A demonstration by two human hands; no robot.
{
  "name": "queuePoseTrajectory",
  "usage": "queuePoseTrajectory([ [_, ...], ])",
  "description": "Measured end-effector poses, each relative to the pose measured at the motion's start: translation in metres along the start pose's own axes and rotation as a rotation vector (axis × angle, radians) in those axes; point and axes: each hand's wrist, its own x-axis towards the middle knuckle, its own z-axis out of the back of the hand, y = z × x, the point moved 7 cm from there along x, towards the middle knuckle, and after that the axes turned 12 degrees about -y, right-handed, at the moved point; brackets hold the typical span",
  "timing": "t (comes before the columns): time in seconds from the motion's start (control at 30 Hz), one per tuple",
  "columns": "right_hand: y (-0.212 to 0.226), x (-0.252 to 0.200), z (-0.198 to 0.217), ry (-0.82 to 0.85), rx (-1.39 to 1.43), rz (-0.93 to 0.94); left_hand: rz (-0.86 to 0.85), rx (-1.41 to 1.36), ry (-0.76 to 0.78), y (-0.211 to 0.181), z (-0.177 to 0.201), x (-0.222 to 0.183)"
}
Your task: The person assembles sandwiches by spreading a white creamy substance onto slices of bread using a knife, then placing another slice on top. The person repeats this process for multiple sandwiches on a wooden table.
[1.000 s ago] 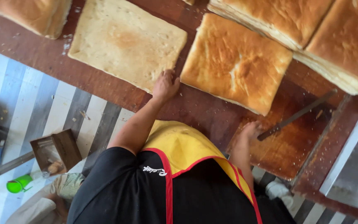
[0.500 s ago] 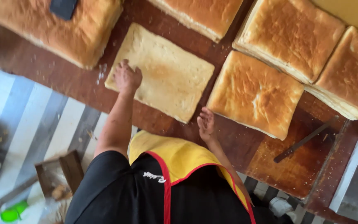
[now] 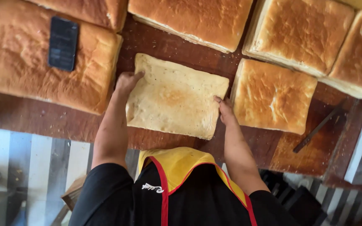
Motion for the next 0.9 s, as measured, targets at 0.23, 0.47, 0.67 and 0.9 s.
queuePoseTrajectory([
  [0.23,-0.016,-0.002,-0.003,0.230,0.390,-0.107,-0.044,-0.463,0.188,-0.011,-0.027,-0.008],
  [0.47,-0.006,-0.014,-0.018,0.362,0.332,-0.293,0.132,-0.445,0.442,-0.067,-0.014,-0.056],
  [0.67,-0.057,-0.037,0.000,0.454,0.207,-0.373,-0.036,-0.225,0.429,-0.061,-0.002,-0.111],
  [0.9,-0.050,-0.064,0.066,0.577,0.351,-0.085,-0.172,-0.314,0.318,-0.092,0.021,-0.209],
])
